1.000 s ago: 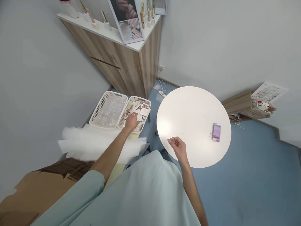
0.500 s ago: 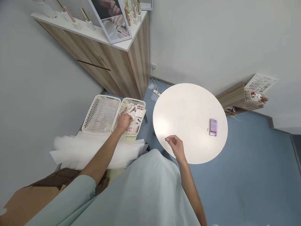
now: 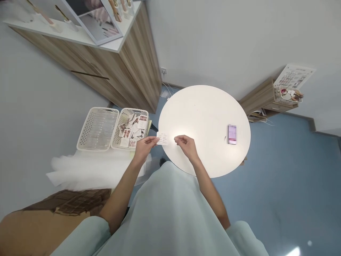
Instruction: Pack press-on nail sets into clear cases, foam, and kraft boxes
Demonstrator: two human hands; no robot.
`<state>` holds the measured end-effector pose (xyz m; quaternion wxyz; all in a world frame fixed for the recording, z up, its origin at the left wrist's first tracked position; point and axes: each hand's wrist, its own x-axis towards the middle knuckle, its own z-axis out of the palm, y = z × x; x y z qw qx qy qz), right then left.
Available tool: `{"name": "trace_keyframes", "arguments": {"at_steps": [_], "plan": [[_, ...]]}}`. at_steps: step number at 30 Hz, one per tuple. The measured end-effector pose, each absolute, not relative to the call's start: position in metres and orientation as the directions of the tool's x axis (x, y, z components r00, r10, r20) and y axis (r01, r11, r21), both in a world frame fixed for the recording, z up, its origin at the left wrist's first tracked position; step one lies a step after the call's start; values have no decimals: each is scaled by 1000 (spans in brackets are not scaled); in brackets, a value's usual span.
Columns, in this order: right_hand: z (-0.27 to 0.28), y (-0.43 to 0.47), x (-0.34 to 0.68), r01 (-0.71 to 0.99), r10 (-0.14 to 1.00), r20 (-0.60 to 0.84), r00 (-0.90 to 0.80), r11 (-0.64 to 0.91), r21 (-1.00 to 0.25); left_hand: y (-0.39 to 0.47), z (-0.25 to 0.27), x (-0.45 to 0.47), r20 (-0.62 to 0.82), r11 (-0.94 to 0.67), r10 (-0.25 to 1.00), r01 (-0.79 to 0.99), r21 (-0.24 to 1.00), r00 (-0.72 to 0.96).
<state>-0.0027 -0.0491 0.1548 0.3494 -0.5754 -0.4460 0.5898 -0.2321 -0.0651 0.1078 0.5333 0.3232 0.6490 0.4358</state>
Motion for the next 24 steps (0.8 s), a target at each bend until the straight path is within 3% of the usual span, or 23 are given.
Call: {"name": "trace_keyframes", "arguments": {"at_steps": [13, 16, 21, 24], "plan": [[143, -43, 65, 6, 924, -364, -117, -366, -931, -83, 129, -137, -465, 445, 873, -151, 883, -147], [144, -43, 75, -64, 920, -352, -173, -367, -928, -84, 132, -134, -503, 484, 864, -284, 827, 9], [148, -44, 84, -136, 908, -340, -244, -379, -915, -85, 134, -131, -433, 616, 782, -454, 643, 449], [148, -46, 85, -156, 905, -325, -275, -376, -913, -89, 133, -127, -397, 649, 750, -471, 598, 529]]}}
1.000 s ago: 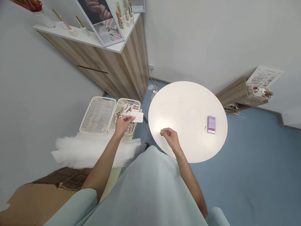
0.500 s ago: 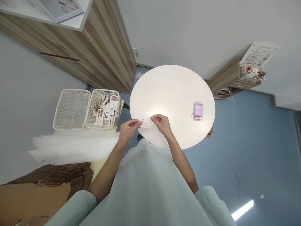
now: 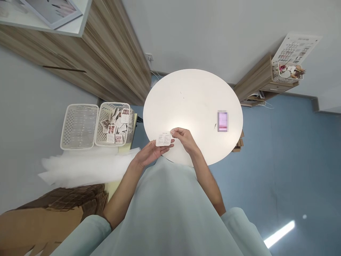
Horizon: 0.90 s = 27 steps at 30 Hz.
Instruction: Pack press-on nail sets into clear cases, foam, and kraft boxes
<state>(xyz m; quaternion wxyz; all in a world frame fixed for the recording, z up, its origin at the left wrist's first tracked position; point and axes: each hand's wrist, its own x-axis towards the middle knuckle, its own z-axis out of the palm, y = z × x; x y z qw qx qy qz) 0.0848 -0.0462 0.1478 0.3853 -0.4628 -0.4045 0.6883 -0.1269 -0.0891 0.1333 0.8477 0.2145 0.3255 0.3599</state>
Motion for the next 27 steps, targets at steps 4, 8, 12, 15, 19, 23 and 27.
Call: {"name": "trace_keyframes", "arguments": {"at_steps": [4, 8, 12, 15, 19, 23, 27], "plan": [[144, -48, 80, -96, 906, -348, -241, -379, -920, -93, 134, -123, -424, 637, 762, -450, 626, 489], [144, -53, 72, 24, 939, -342, -39, -342, -939, -94, 134, -121, -513, 572, 819, -310, 759, 257], [149, -63, 61, 49, 939, -342, -45, -340, -939, -95, 131, -120, -445, 443, 895, -56, 895, -31], [150, -68, 53, 77, 937, -346, -39, -343, -936, -97, 127, -119, -348, 359, 930, 90, 929, -117], [148, -67, 53, 124, 942, -336, 24, -336, -934, -100, 126, -124, -299, 319, 941, 125, 939, -158], [148, -62, 61, 101, 940, -340, 35, -342, -934, -102, 130, -134, -386, 385, 914, -34, 922, -127], [148, -61, 65, 74, 938, -347, -9, -346, -935, -104, 135, -141, -458, 447, 887, -132, 885, -66]]}}
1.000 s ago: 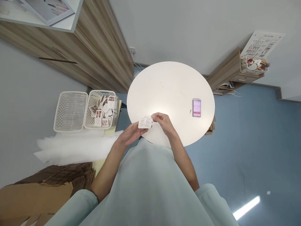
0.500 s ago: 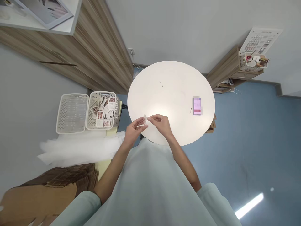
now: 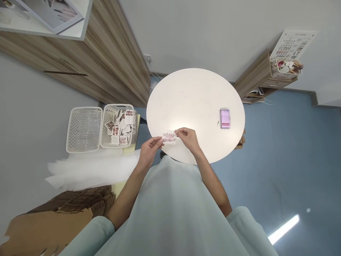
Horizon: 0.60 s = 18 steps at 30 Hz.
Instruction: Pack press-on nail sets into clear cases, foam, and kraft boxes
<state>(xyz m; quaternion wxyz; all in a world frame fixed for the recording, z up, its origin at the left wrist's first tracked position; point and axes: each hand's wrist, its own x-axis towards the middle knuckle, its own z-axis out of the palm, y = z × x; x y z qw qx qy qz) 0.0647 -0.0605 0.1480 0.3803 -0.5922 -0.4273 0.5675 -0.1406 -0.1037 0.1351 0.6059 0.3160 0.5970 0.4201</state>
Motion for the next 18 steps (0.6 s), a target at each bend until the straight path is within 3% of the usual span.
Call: {"name": "trace_keyframes", "arguments": {"at_steps": [5, 9, 13, 18], "plan": [[152, -61, 62, 41, 935, -353, -38, -351, -935, -106, 136, -148, -530, 513, 848, -290, 808, 22], [159, -63, 60, 15, 928, -358, -104, -358, -934, -108, 138, -155, -530, 581, 810, -456, 674, 250], [161, -66, 57, -62, 922, -319, -219, -340, -939, -111, 144, -156, -420, 645, 758, -476, 598, 499], [159, -66, 52, -58, 923, -329, -200, -347, -936, -113, 149, -151, -412, 626, 768, -444, 641, 490]]}}
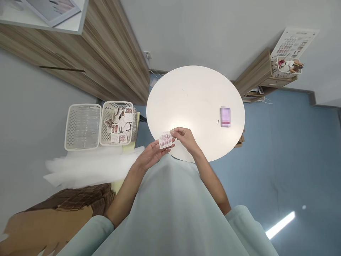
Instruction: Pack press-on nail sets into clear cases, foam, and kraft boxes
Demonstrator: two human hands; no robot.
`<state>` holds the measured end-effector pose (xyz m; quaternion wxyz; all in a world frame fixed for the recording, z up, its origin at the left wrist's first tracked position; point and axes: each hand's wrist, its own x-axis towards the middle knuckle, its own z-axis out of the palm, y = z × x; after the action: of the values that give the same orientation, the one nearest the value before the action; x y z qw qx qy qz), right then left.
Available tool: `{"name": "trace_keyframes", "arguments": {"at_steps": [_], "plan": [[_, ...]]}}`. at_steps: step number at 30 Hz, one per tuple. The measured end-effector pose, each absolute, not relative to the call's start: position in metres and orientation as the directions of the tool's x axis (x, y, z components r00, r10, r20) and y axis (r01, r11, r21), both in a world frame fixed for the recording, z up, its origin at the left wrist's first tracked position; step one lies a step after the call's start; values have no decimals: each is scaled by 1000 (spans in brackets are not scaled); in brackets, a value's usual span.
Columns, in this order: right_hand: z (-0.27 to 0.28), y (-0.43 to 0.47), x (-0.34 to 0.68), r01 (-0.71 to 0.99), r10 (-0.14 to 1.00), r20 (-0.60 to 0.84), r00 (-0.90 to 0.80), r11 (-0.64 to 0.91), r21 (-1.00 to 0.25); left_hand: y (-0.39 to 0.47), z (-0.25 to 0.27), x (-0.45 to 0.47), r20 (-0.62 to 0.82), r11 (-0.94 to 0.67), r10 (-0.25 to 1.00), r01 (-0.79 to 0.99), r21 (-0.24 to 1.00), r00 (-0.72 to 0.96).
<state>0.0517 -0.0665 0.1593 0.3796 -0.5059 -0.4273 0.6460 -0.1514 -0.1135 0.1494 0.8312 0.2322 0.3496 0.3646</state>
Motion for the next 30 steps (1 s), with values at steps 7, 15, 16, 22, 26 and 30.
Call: {"name": "trace_keyframes", "arguments": {"at_steps": [7, 15, 16, 22, 26, 30], "plan": [[159, -71, 47, 95, 934, -355, -40, -350, -932, -113, 137, -144, -487, 492, 870, -213, 844, 80], [150, -77, 44, 167, 938, -347, -12, -340, -925, -120, 130, -137, -379, 376, 920, -41, 926, -98], [148, -76, 46, 174, 939, -345, 7, -341, -924, -121, 130, -138, -376, 372, 920, -51, 927, -108], [141, -68, 63, 128, 930, -368, 11, -366, -922, -123, 134, -142, -426, 409, 900, -156, 899, -97], [140, -67, 67, 130, 928, -372, -12, -368, -921, -123, 137, -142, -440, 428, 896, -150, 891, -58], [143, -67, 66, 139, 929, -368, -30, -361, -922, -122, 138, -141, -445, 433, 893, -137, 891, -73]]}}
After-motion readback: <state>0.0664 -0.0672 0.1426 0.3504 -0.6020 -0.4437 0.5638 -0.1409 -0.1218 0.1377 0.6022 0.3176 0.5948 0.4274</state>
